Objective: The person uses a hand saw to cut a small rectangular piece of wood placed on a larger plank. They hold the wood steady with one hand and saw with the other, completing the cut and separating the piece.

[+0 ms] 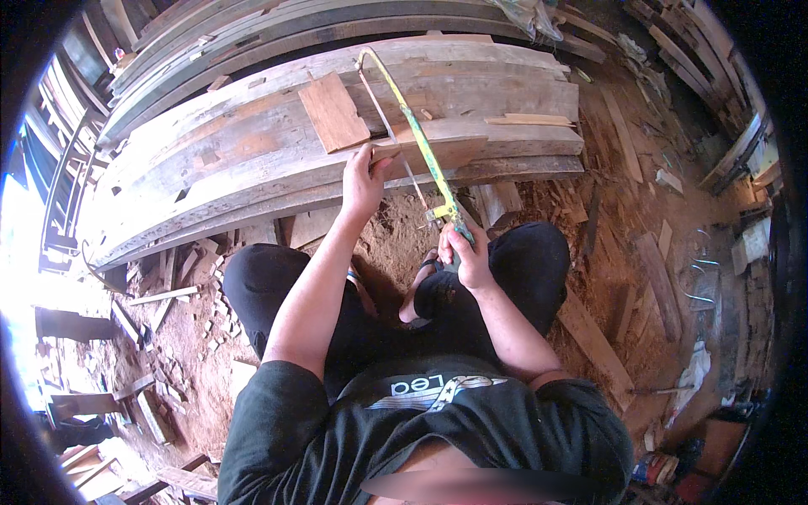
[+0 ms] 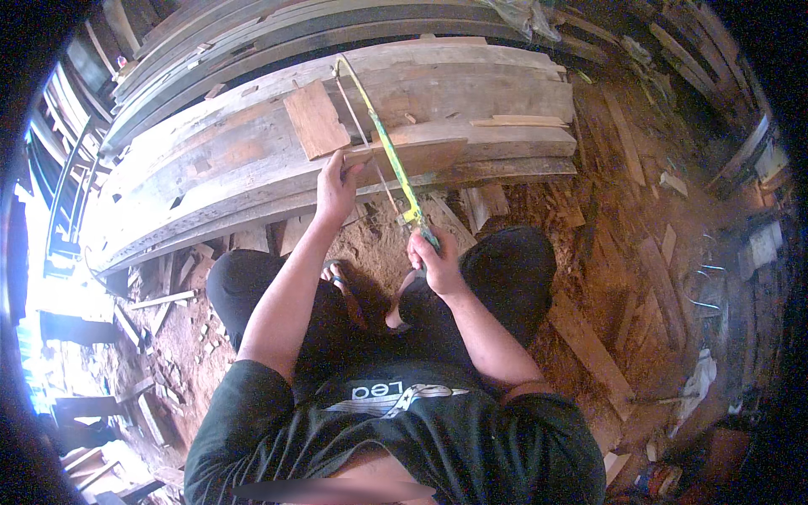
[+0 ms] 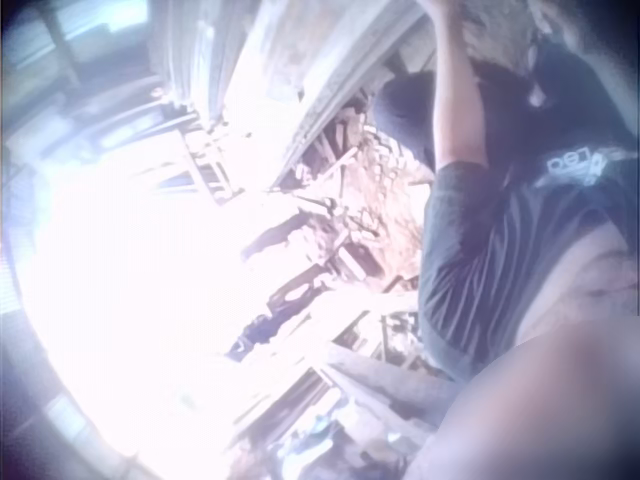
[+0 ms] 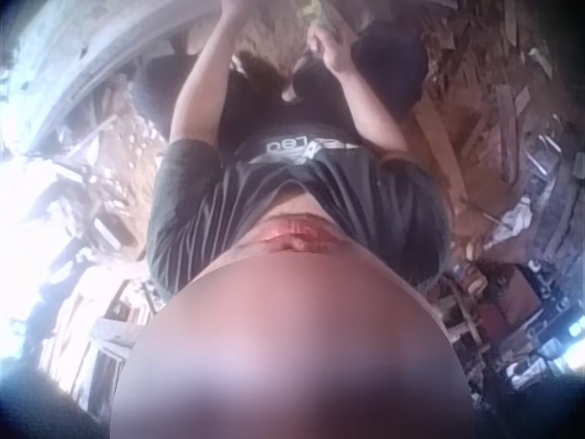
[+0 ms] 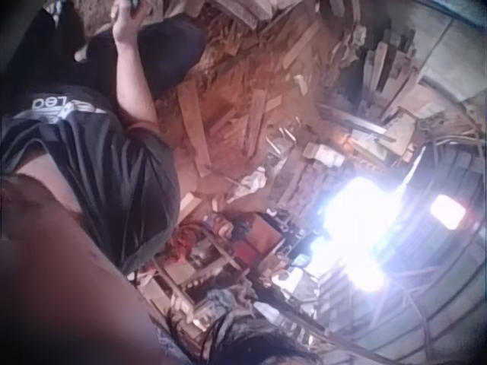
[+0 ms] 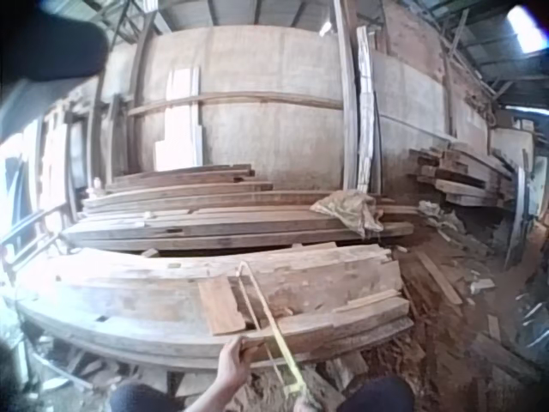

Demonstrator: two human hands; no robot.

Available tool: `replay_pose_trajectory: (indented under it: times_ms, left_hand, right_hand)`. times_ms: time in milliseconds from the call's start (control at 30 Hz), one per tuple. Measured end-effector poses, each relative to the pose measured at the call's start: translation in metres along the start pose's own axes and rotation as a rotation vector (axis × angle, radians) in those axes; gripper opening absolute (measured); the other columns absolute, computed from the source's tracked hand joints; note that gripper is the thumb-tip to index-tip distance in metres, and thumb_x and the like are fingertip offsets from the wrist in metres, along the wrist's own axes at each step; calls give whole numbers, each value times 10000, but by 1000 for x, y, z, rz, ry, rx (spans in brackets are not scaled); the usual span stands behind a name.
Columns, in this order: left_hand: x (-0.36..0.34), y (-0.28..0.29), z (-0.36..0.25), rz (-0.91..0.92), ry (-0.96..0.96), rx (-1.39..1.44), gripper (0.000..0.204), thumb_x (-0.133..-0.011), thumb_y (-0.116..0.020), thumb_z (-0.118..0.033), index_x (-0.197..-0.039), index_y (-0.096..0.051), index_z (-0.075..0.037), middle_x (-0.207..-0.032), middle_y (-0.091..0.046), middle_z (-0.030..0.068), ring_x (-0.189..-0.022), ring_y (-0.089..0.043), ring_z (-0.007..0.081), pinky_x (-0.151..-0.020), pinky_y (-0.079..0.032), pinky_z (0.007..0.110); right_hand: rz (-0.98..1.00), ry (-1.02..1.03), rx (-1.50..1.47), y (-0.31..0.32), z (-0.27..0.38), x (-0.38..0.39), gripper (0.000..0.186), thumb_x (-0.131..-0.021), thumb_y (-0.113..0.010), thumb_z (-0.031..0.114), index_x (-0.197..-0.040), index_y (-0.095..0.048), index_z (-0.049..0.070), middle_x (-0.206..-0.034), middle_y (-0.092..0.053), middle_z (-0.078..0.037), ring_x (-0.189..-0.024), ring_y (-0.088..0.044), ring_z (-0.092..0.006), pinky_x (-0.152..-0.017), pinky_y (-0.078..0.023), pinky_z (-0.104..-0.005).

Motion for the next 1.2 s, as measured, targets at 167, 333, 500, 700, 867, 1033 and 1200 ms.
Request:
replay_pose_trajectory:
  times_ms: [167,333,500,700,867,1033,1200]
  left_hand:
    - [9,-14,16,179,178,128,238,-860,-731,-114,-1026,-615,12,-967,-666,242,-932,-644,429,-799,-504,446]
    - [8,-10,15,187,127,-58,267,-848,-734,-110,-1074,-627,-17,-986,-679,234,-971,-641,449,-843,-511,482]
    - [2,-7,0,190,18,46,255,-893,-688,-128,-1105,-616,-7,-1007,-690,241,-987,-650,451,-833,-518,486]
    - [3,-13,3,283,86,-125,183,-928,-643,-153,-1040,-575,-25,-990,-678,252,-979,-629,473,-814,-504,525]
    - [3,-16,8,255,31,-95,164,-925,-625,-133,-1042,-569,-34,-976,-679,250,-962,-634,471,-794,-506,532]
    - [3,-16,13,253,-44,-94,159,-919,-632,-115,-1013,-549,-17,-965,-667,257,-942,-629,481,-776,-501,542]
    - [1,-16,13,256,-63,-48,187,-907,-649,-126,-1028,-557,-17,-962,-667,256,-942,-625,485,-781,-500,542]
  right_hand:
    - [-42,19,465,-5,1,1,263,-965,-661,237,-787,-574,66,-669,-497,56,-626,-440,-74,-587,-370,-300]
    - [-48,-19,500,-4,-11,-2,274,-967,-670,249,-789,-576,62,-670,-491,57,-638,-442,-76,-598,-375,-300]
    - [-72,-46,400,0,-27,-4,274,-973,-669,248,-796,-579,60,-652,-481,62,-637,-435,-72,-595,-372,-306]
    - [-132,-116,235,-10,-19,-7,262,-989,-654,238,-791,-588,80,-645,-510,57,-564,-458,-58,-520,-371,-269]
    - [-156,-210,216,-12,10,-27,276,-998,-639,254,-787,-591,84,-632,-555,35,-503,-502,-61,-458,-395,-263]
    - [-104,-179,395,-12,19,-39,312,-1001,-631,276,-767,-595,72,-593,-561,22,-494,-538,-77,-453,-417,-280]
    - [-126,-286,430,-13,-2,-36,374,-1001,-618,259,-686,-565,64,-578,-546,3,-512,-543,-99,-480,-415,-326]
Point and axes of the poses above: each hand's wrist, its own x-axis away from the middle knuckle, its own y-axis out of the back of the hand, z = x × y, the point moved 5 cm from there along -x, towards the middle knuckle
